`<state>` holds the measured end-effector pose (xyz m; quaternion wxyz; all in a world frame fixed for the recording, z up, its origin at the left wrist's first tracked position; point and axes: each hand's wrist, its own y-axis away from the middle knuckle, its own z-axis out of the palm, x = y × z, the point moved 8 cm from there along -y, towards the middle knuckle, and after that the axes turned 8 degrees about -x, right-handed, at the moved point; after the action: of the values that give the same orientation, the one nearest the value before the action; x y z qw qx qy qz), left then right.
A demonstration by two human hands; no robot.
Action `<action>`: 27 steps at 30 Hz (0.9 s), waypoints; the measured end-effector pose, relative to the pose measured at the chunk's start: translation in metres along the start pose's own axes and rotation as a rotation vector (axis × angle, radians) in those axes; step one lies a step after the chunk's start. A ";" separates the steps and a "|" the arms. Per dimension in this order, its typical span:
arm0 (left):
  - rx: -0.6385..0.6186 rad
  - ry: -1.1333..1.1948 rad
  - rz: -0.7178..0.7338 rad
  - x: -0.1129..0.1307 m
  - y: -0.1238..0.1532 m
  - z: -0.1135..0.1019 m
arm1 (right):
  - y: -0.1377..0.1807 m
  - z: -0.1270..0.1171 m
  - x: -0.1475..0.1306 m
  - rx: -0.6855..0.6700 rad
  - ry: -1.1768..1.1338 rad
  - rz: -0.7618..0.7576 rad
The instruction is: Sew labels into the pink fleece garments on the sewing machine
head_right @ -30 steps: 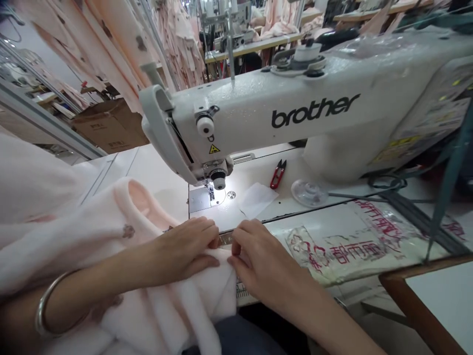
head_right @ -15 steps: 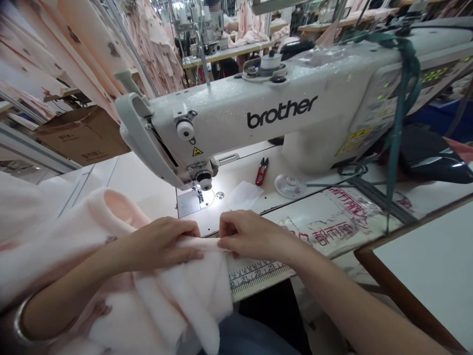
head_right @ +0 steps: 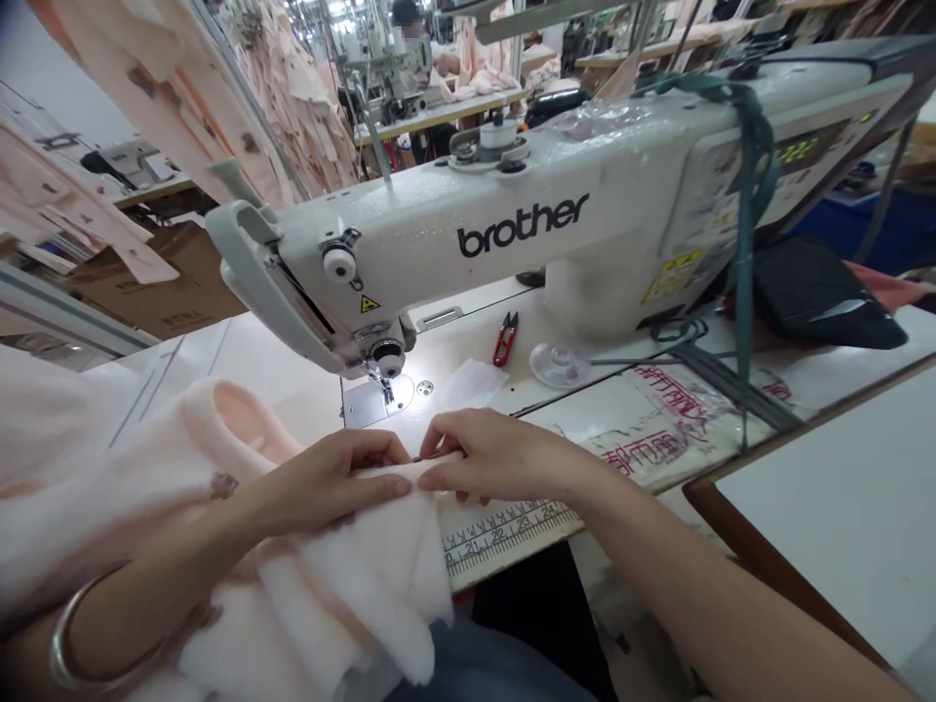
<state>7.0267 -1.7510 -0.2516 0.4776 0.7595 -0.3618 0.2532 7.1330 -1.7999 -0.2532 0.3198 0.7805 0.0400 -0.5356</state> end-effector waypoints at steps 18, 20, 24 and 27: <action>0.012 -0.586 -0.081 -0.012 0.018 -0.032 | -0.003 -0.003 0.012 0.024 -0.011 0.032; -0.013 -0.481 -0.011 0.001 0.014 -0.025 | -0.004 -0.002 0.011 0.015 -0.024 0.026; -0.094 -0.233 0.023 0.011 0.002 -0.004 | -0.005 -0.002 0.011 -0.001 -0.019 0.026; -0.060 -0.125 -0.043 0.005 -0.003 0.001 | -0.001 -0.001 0.009 0.009 0.013 0.040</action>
<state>7.0324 -1.7527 -0.2501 0.4820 0.7668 -0.3818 0.1840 7.1375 -1.8006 -0.2616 0.3267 0.7861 0.0238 -0.5241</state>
